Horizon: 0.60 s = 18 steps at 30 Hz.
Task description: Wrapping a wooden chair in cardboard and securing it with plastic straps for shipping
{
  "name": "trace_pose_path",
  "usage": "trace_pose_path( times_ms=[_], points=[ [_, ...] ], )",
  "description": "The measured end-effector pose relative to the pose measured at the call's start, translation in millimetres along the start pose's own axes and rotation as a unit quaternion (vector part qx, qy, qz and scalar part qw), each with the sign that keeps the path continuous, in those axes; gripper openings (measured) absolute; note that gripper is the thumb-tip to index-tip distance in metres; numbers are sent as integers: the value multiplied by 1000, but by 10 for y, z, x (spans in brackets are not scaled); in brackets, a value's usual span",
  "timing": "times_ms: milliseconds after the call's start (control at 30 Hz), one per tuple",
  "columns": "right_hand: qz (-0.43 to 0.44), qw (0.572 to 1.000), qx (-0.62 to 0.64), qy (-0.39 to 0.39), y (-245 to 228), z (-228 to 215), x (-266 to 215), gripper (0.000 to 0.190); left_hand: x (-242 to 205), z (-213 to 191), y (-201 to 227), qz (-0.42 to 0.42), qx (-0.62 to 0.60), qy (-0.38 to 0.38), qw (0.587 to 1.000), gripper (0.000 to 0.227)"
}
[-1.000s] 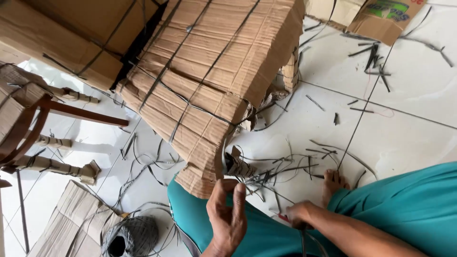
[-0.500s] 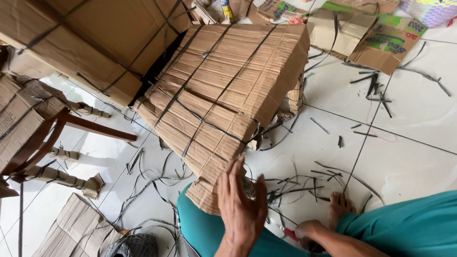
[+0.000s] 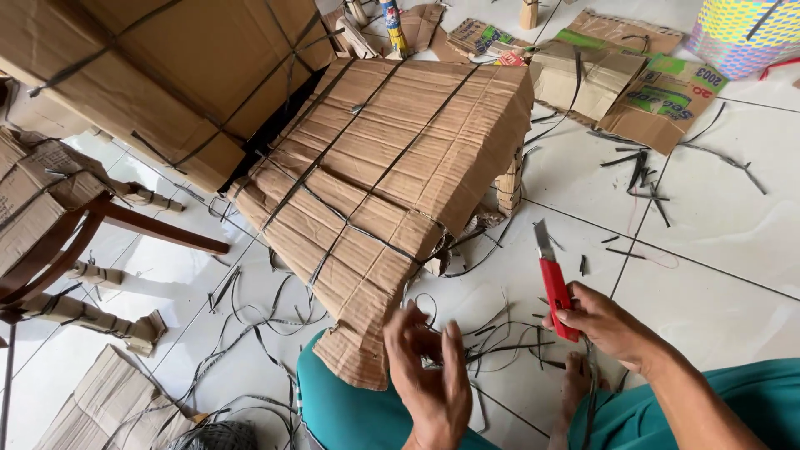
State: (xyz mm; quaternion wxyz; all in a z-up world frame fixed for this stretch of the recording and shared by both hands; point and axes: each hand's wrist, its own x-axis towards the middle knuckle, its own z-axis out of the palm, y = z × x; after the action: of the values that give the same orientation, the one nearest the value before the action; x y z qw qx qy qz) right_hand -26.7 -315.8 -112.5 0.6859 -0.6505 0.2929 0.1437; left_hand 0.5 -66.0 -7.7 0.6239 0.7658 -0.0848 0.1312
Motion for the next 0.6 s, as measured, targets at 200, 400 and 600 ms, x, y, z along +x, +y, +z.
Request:
trace_pose_path(
  times_ms=[200, 400, 600],
  points=[
    [-164, 980, 106, 24, -31, 144, -125, 24, 123, 149, -99, -82, 8, -1, 997, 63],
    [-205, 972, 112, 21, -85, 114, -193, 19, 120, 259, -147, -128, 4, 10, 992, 62],
    [-216, 969, 119, 12, -155, 163, -298, 14, 191, 251, -136, -6, 157, -21, 987, 73]
  ],
)
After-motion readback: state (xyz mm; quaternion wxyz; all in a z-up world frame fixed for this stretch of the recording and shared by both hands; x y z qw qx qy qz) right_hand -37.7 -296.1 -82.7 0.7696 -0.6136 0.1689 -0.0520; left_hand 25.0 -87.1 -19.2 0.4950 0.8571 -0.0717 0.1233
